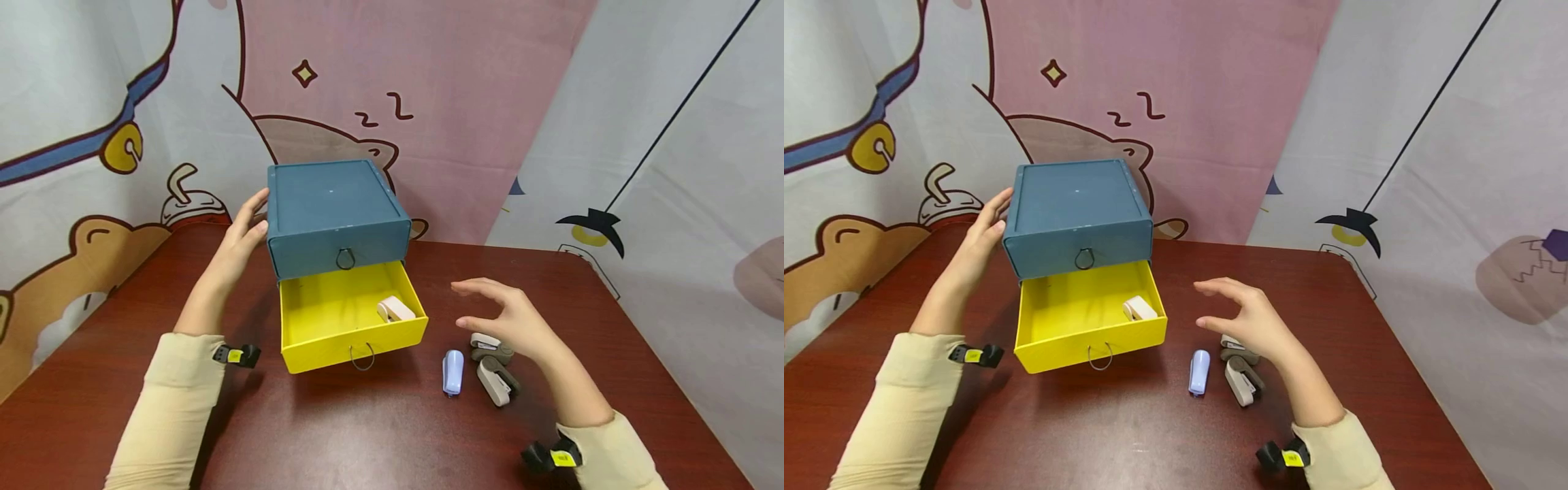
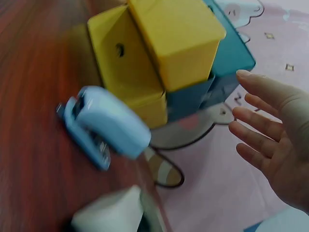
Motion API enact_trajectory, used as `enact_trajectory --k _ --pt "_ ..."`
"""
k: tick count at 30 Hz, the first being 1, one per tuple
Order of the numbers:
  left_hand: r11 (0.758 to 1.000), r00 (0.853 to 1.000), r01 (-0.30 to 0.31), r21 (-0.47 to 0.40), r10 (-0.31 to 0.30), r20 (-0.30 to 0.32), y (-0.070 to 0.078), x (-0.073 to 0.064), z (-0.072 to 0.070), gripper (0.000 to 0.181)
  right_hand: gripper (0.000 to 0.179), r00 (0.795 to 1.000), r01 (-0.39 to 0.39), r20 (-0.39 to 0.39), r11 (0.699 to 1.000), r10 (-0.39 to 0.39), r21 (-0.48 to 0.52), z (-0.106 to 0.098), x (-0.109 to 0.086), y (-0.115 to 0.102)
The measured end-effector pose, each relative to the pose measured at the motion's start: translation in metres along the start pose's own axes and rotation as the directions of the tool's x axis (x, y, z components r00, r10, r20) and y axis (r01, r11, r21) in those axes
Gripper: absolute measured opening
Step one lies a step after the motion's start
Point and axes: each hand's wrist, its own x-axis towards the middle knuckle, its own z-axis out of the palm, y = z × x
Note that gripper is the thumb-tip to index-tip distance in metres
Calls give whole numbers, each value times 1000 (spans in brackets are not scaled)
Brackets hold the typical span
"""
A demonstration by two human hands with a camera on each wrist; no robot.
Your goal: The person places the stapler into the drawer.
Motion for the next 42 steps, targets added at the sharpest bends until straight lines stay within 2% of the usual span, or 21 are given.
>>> enact_trajectory --k 8,14,21,32,42 --pt "1000 1000 1 -6 -1 -2 1 0 0 60 50 1000 -11 4 998 11 -64 -10 -22 31" --pt "1000 1000 1 0 -1 -1 1 0 0 60 49 1000 -6 22 999 7 -50 -15 -34 50" --pt "1000 1000 6 -3 -6 0 1 0 0 60 50 994 -73 75 996 77 -49 -19 -45 67" --pt "1000 1000 -2 -8 2 0 0 0 0 60 52 974 -124 194 992 120 11 -17 -53 90" --pt "1000 1000 -4 -25 4 1 0 0 0 60 50 966 -156 214 987 145 39 -12 -55 101"
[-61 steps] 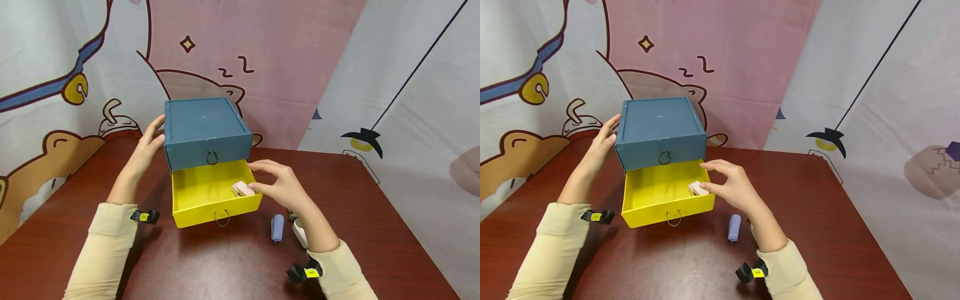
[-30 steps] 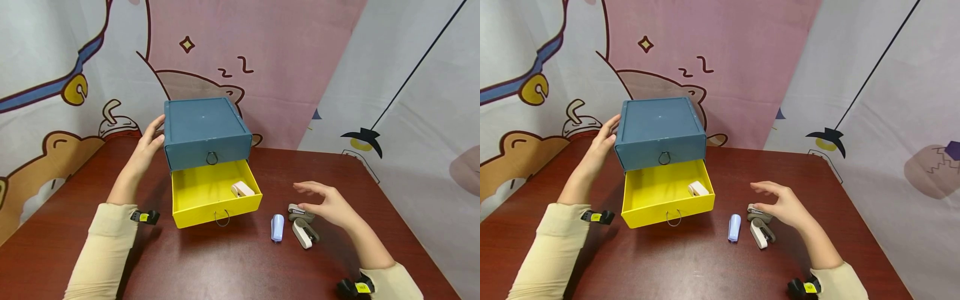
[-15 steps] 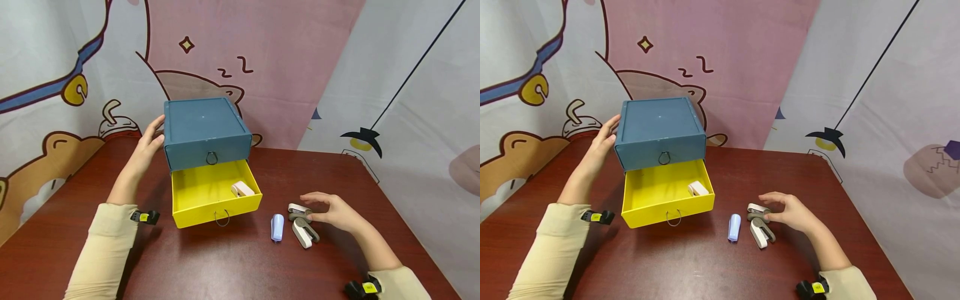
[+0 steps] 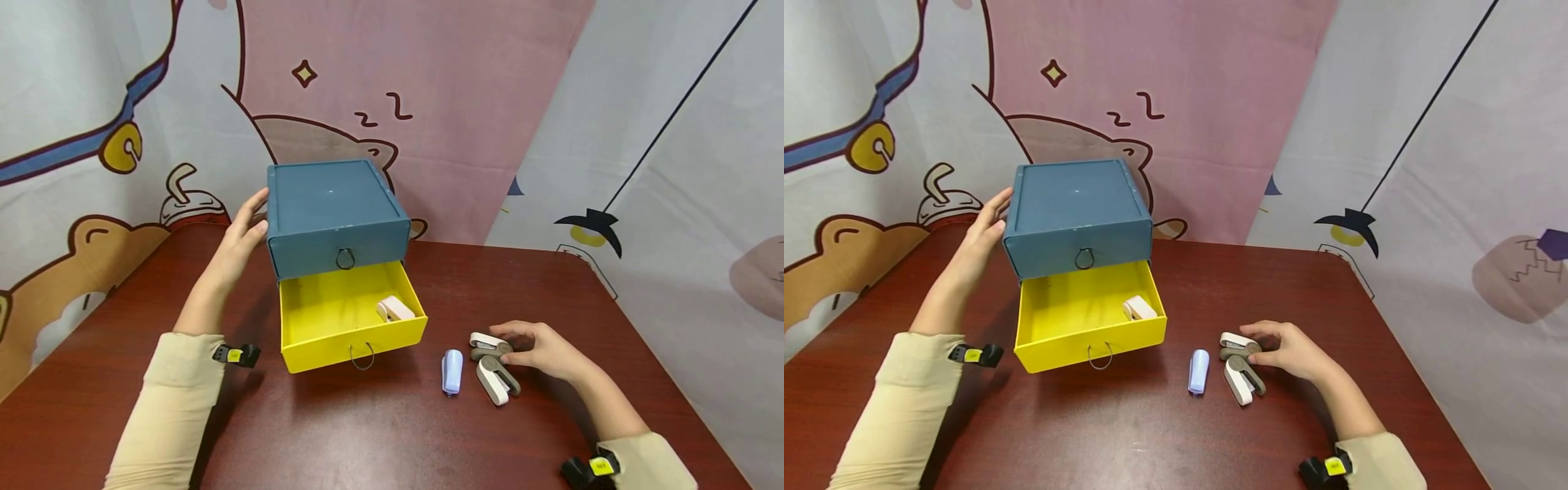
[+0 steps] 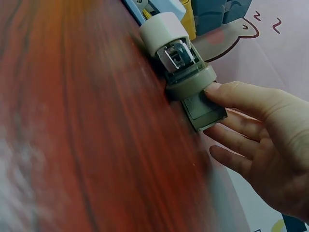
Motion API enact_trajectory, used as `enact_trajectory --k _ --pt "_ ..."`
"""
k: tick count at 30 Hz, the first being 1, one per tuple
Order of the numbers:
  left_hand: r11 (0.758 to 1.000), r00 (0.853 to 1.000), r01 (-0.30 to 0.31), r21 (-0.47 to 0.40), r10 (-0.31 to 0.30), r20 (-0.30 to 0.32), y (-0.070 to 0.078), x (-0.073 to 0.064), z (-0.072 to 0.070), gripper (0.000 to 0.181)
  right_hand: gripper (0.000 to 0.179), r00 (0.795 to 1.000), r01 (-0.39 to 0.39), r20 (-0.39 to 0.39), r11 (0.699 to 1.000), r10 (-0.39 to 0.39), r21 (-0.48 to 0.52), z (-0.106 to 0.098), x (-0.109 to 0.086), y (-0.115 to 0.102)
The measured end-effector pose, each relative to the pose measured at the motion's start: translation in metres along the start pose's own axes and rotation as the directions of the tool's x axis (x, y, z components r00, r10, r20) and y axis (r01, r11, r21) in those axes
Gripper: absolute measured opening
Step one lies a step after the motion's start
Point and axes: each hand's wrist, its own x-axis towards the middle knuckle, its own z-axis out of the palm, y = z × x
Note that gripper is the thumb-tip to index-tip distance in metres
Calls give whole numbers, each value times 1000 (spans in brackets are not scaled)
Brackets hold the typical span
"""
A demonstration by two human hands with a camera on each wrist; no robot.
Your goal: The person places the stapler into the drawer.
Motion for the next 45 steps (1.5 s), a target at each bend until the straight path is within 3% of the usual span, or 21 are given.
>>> enact_trajectory --k 10,22,36,45 --pt "1000 1000 -3 -10 3 4 -1 0 0 60 41 999 50 -5 998 -50 39 5 1 1" --pt "1000 1000 0 -7 0 0 -1 0 1 60 39 992 67 -99 995 -74 -70 3 1 -1" --pt "1000 1000 1 -15 -1 2 0 0 0 60 40 967 103 -228 993 -113 -56 0 7 -33" --pt "1000 1000 0 -10 0 -3 0 0 0 60 40 926 170 -329 982 -186 -78 0 18 -69"
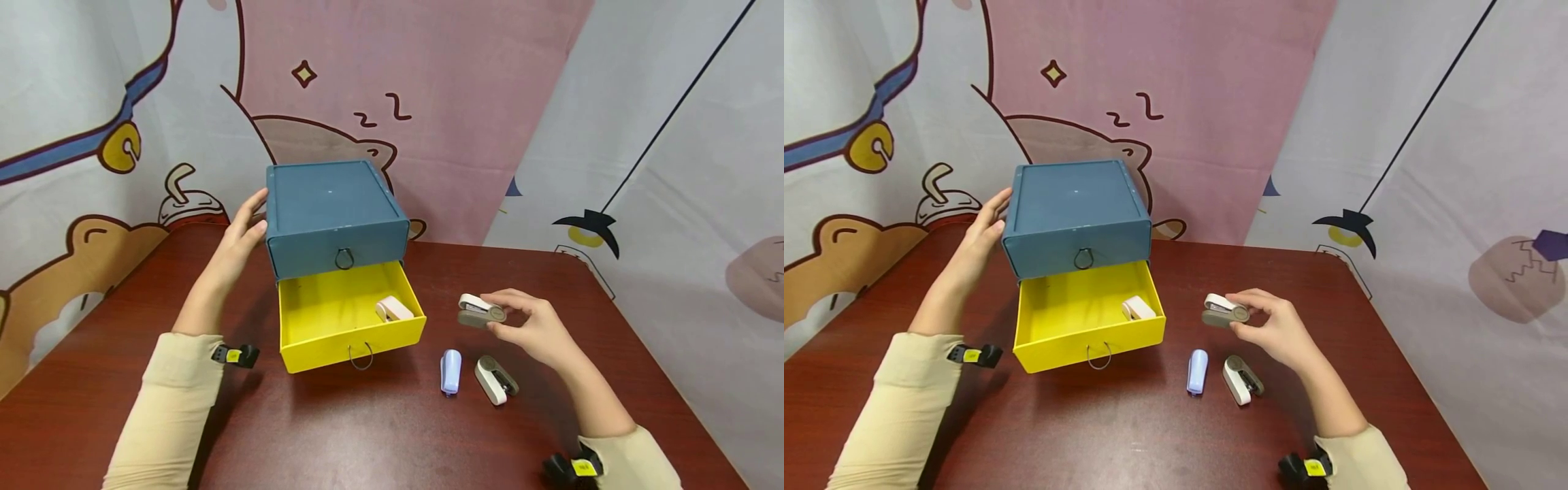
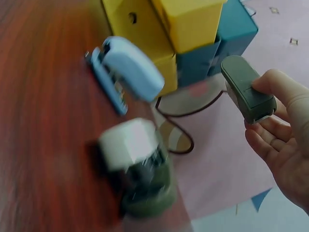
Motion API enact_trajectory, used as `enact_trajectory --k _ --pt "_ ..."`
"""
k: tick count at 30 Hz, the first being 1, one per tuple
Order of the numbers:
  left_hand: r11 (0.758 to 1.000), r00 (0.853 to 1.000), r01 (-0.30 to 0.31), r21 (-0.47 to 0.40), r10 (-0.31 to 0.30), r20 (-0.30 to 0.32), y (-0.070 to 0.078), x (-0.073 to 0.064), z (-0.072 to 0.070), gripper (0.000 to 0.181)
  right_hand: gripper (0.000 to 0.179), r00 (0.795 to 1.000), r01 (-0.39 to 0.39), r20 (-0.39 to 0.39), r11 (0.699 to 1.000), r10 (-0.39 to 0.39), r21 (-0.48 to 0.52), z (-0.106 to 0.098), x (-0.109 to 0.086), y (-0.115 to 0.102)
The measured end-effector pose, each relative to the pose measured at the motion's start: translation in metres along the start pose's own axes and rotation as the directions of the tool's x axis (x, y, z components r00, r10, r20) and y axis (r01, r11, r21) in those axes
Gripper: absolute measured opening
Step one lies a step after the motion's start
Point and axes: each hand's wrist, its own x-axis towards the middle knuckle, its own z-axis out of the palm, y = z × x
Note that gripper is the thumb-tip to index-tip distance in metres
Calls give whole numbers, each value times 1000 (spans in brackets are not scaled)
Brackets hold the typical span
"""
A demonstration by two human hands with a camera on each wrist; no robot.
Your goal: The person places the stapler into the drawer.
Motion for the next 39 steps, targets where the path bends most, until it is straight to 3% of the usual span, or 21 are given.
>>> enact_trajectory --k 3,7,10,23,30,39 --pt "1000 1000 4 6 -4 1 0 0 0 60 39 999 28 -29 1000 -28 9 1 7 -25" --pt "1000 1000 4 9 -4 2 0 0 0 60 39 997 39 -63 999 -38 25 4 16 -42" --pt "1000 1000 0 8 0 4 0 0 0 60 40 996 45 -84 998 -41 52 8 20 -39" --pt "1000 1000 5 2 -5 -3 0 0 0 60 41 990 102 -109 981 -85 164 31 40 -69" --pt "1000 1000 8 16 -7 -1 0 0 0 60 40 989 141 -78 964 -127 224 47 50 -81" --pt "1000 1000 9 13 -9 1 1 0 -1 60 39 987 158 -18 963 -157 217 69 60 -95"
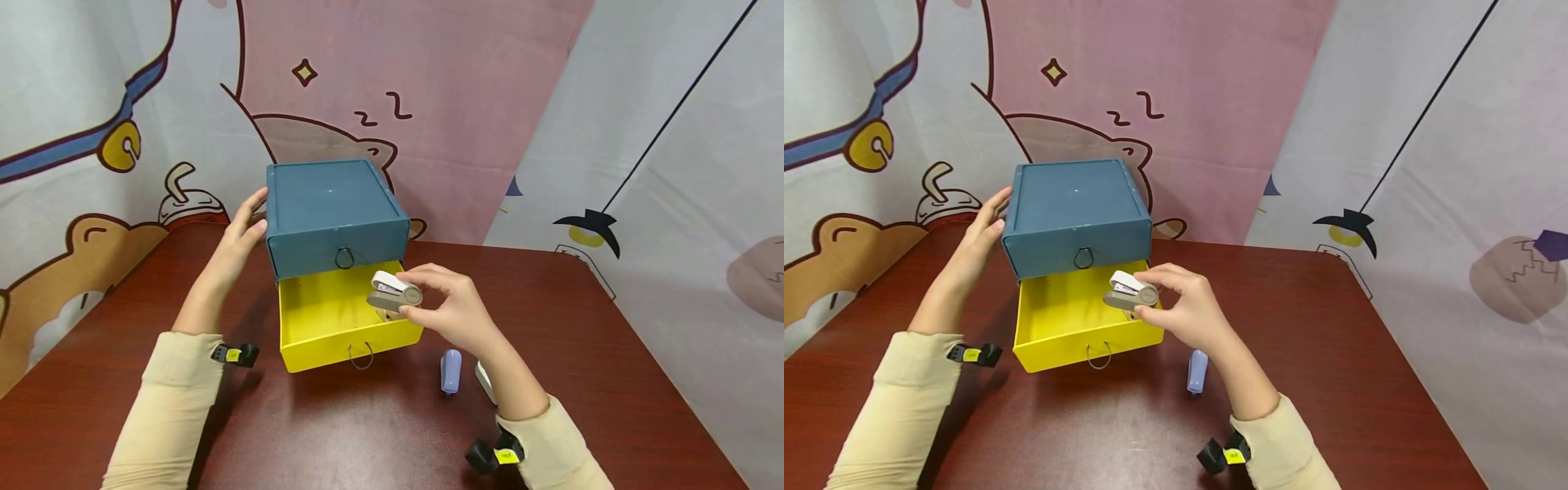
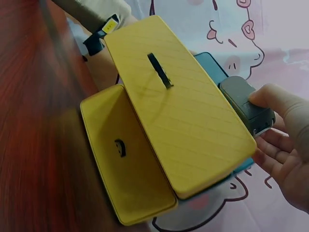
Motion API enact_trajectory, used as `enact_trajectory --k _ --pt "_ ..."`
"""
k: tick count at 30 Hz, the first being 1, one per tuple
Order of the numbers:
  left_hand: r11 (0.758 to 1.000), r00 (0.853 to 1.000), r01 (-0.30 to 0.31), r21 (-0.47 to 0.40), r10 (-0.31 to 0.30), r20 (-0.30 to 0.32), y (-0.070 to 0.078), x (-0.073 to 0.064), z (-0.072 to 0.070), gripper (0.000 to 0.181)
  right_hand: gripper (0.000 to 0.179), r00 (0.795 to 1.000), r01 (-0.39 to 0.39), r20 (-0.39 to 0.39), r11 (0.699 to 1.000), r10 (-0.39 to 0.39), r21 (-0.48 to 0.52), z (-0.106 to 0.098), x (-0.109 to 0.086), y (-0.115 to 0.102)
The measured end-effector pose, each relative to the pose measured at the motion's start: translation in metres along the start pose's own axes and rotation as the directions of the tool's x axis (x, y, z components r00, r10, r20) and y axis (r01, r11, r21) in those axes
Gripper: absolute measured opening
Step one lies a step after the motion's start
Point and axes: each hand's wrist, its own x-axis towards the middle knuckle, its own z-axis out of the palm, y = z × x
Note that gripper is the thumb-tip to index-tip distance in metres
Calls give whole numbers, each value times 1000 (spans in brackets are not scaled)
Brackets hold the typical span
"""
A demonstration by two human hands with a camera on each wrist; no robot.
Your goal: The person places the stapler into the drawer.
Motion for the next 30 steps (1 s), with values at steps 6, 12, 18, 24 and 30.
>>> enact_trajectory --k 6,12,18,24,30 --pt "1000 1000 2 -9 -2 -1 0 0 0 60 40 999 4 41 1000 -4 4 11 7 0" --pt "1000 1000 6 -3 -6 1 0 0 0 60 39 994 -53 96 998 51 18 17 12 2" --pt "1000 1000 5 -10 -5 1 -1 0 0 60 39 983 -119 143 992 111 43 22 17 5" --pt "1000 1000 4 -12 -4 -1 -1 0 0 60 41 969 -185 167 983 180 16 25 21 6" --pt "1000 1000 6 5 -6 -3 0 0 1 60 42 954 -236 194 972 228 15 26 23 5"
